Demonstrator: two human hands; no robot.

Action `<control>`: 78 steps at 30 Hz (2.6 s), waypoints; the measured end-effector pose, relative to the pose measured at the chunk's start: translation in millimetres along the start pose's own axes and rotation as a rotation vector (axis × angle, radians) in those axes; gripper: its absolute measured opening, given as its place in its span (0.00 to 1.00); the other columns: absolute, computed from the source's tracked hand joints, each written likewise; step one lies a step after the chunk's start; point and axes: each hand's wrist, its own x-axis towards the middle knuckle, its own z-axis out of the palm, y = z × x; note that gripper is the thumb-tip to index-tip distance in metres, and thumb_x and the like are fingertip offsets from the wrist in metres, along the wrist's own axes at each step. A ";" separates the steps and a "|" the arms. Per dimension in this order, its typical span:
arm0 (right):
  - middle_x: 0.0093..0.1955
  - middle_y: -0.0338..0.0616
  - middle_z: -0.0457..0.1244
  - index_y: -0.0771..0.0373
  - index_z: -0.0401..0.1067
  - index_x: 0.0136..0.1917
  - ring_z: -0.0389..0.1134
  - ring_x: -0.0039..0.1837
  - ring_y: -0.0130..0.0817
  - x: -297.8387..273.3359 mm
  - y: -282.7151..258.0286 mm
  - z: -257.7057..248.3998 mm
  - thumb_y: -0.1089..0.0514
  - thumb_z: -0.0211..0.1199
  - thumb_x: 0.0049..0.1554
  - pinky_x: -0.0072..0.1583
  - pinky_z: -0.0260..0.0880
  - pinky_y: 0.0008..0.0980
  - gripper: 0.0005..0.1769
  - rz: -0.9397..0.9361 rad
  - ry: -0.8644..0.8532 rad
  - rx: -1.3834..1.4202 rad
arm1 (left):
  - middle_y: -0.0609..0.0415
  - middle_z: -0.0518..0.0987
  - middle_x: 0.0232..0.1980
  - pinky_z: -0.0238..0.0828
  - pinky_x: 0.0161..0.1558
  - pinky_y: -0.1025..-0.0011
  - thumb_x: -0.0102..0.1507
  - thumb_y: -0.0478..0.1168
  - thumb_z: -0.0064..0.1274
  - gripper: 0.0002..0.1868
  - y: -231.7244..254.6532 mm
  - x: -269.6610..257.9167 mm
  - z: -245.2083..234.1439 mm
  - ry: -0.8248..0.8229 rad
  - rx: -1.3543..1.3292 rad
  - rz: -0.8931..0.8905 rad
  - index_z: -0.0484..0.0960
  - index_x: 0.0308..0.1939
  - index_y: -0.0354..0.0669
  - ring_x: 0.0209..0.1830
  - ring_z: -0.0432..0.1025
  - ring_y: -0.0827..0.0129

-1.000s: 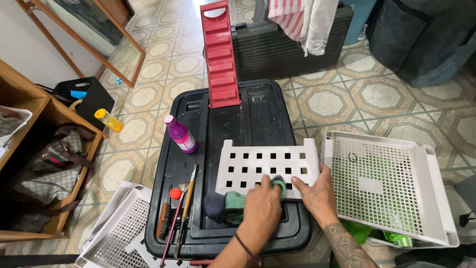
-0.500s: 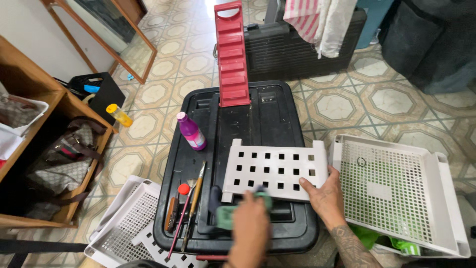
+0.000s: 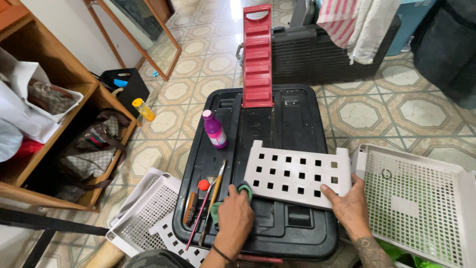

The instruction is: The person wipes a white plastic basket with a green cloth, then applies liquid from a purple bottle to the cloth and continues wiping the basket's surfaces and edges.

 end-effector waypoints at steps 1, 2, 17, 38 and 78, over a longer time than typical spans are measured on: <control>0.64 0.65 0.63 0.74 0.52 0.75 0.69 0.63 0.51 0.0 -1.4 -1.5 0.47 0.77 0.45 0.64 0.68 0.41 0.56 -0.002 0.000 -0.004 | 0.39 0.72 0.48 0.77 0.33 0.56 0.57 0.32 0.50 0.08 -3.3 2.4 0.6 -0.009 -0.003 -0.012 0.77 0.40 0.36 0.34 0.77 0.48; 0.64 0.64 0.63 0.74 0.52 0.74 0.69 0.63 0.51 -0.3 -2.9 -2.2 0.47 0.77 0.45 0.64 0.68 0.41 0.56 -0.003 0.001 -0.008 | 0.39 0.71 0.48 0.77 0.34 0.57 0.58 0.33 0.50 0.07 -5.6 5.3 1.1 -0.018 -0.006 -0.023 0.77 0.40 0.36 0.34 0.77 0.48; 0.61 0.65 0.65 0.74 0.52 0.75 0.71 0.60 0.52 2.0 -3.6 -2.7 0.47 0.77 0.44 0.61 0.71 0.41 0.56 0.033 -0.013 -0.031 | 0.44 0.71 0.48 0.72 0.38 0.57 0.58 0.35 0.51 0.09 7.2 16.2 7.4 -0.021 0.134 0.110 0.77 0.42 0.40 0.38 0.74 0.51; 0.61 0.63 0.66 0.70 0.52 0.75 0.71 0.60 0.51 0.6 -6.8 -2.7 0.46 0.77 0.43 0.61 0.71 0.41 0.57 0.089 -0.022 0.009 | 0.42 0.74 0.48 0.76 0.38 0.52 0.60 0.35 0.48 0.06 -7.7 74.7 29.4 0.006 0.037 0.164 0.79 0.38 0.40 0.39 0.76 0.46; 0.62 0.60 0.65 0.67 0.55 0.72 0.69 0.61 0.50 -11.4 -20.5 -4.8 0.45 0.79 0.40 0.61 0.69 0.42 0.56 0.047 0.067 0.043 | 0.41 0.74 0.47 0.75 0.38 0.58 0.56 0.38 0.55 0.08 144.9 98.9 50.2 0.046 0.012 0.454 0.83 0.35 0.36 0.38 0.76 0.52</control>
